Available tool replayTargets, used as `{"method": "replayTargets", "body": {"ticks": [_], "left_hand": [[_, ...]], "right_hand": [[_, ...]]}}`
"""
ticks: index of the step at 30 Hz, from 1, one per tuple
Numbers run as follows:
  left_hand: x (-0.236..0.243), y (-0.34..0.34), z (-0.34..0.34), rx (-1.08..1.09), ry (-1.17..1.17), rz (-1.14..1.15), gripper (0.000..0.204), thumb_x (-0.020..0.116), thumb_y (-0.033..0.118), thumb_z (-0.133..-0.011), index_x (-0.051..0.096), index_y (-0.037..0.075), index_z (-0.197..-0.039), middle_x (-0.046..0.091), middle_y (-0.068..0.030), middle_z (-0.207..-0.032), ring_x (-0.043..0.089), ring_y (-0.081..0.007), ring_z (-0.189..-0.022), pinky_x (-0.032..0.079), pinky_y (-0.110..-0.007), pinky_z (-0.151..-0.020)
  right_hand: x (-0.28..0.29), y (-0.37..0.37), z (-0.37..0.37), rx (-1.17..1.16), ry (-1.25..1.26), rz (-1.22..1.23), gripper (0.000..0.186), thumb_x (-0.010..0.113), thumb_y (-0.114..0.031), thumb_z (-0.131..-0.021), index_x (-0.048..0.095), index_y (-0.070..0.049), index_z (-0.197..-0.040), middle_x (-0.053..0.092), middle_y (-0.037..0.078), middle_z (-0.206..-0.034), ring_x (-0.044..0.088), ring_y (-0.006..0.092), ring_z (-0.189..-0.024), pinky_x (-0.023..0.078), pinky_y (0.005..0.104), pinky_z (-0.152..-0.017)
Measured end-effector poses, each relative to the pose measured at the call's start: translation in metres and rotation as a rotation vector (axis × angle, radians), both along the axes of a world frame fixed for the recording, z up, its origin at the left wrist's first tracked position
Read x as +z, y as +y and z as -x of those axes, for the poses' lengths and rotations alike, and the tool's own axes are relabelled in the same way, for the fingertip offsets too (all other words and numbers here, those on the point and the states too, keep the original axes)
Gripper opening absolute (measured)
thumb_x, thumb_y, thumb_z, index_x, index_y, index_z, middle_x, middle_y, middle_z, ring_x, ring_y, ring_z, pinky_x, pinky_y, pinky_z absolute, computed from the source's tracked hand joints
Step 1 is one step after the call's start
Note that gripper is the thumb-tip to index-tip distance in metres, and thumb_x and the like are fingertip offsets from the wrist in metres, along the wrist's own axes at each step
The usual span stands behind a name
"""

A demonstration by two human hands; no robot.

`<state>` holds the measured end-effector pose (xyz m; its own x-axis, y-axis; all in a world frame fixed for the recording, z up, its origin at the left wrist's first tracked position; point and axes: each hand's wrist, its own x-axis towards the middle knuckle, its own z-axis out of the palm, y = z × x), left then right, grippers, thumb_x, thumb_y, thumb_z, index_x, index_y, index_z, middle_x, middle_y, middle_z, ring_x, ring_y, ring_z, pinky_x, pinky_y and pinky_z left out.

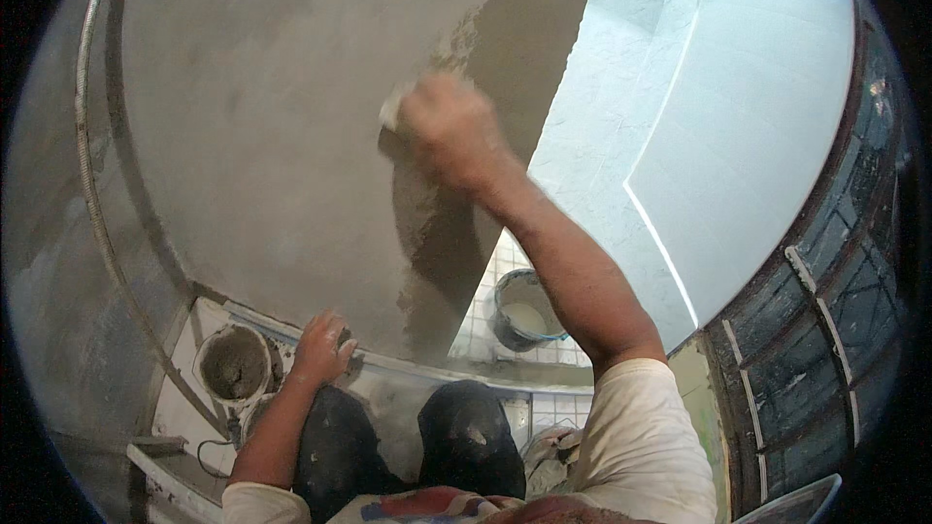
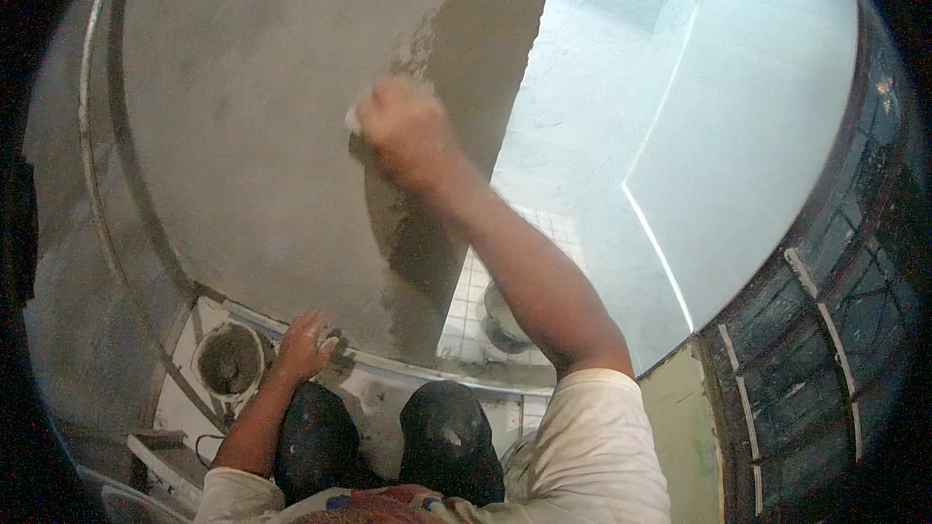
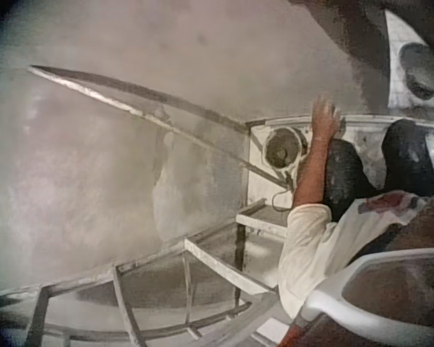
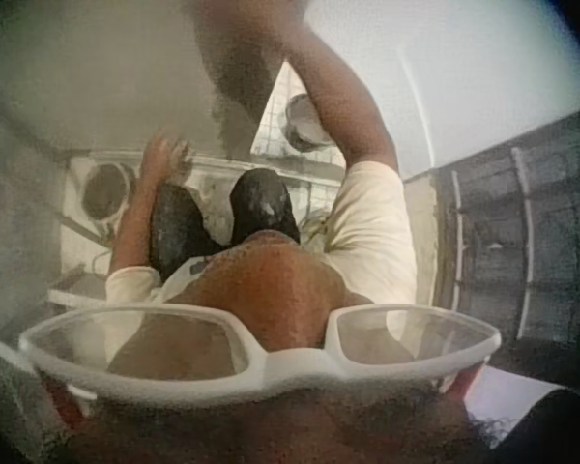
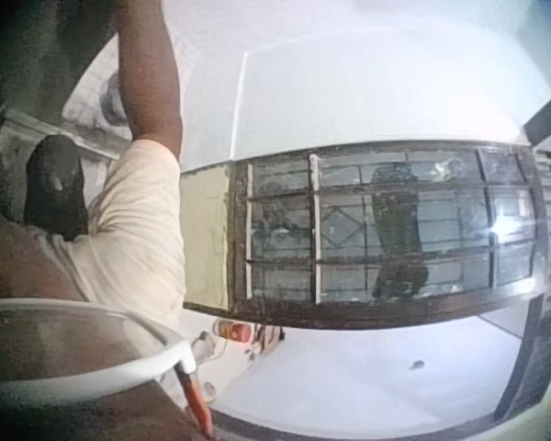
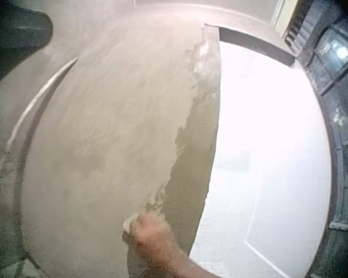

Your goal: The person applies plaster to a wall using a trowel, smoothing the surface in repeated strokes. The person occasionally dips the trowel into a bucket to retrieve more plaster and continues working on the same wall section.

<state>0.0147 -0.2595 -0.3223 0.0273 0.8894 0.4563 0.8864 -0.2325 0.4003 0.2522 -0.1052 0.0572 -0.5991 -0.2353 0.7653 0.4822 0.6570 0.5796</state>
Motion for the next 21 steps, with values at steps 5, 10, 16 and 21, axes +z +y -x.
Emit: {"method": "replayTargets", "body": {"ticks": [5,10,16,21], "left_hand": [[-0.029,0.012,0.009,-0.014,0.054,-0.027,0.047,0.084,0.026,-0.092,0.071,0.001,-0.129,0.067,-0.0252,-0.139,0.060,-0.0474,-0.132,0.047,-0.055,-0.118],[-0.001,0.017,-0.007,-0.126,-0.017,0.090,0.047,0.083,0.026,-0.093,0.071,0.001,-0.131,0.066,-0.0255,-0.143,0.058,-0.0472,-0.138,0.043,-0.055,-0.122],[-0.004,-0.001,0.005,-0.034,-0.025,0.112,0.051,0.079,0.031,-0.098,0.069,0.000,-0.138,0.064,-0.0265,-0.150,0.054,-0.0483,-0.145,0.040,-0.055,-0.127],[-0.025,0.016,-0.002,-0.020,0.016,0.016,0.045,0.083,0.025,-0.093,0.071,-0.002,-0.127,0.067,-0.0245,-0.141,0.056,-0.0459,-0.140,0.043,-0.054,-0.122]], "right_hand": [[0.185,-0.002,-0.066,-0.180,0.462,-0.270,0.021,0.073,-0.018,-0.091,0.070,0.000,-0.101,0.068,0.026,-0.099,0.068,0.0463,-0.095,0.057,0.0552,-0.086],[0.167,0.036,-0.066,-0.133,0.195,-0.212,0.016,0.080,-0.015,-0.078,0.070,-0.006,-0.088,0.068,0.019,-0.097,0.071,0.0383,-0.098,0.061,0.0523,-0.078],[0.074,0.017,-0.008,-0.195,-0.006,-0.047,0.012,0.076,-0.010,-0.085,0.069,-0.009,-0.095,0.068,0.016,-0.099,0.071,0.0371,-0.100,0.060,0.0505,-0.081],[0.231,0.007,-0.068,-0.306,0.456,-0.231,0.019,0.068,-0.017,-0.095,0.068,0.002,-0.092,0.067,0.026,-0.097,0.068,0.0457,-0.090,0.058,0.0536,-0.079]]}}
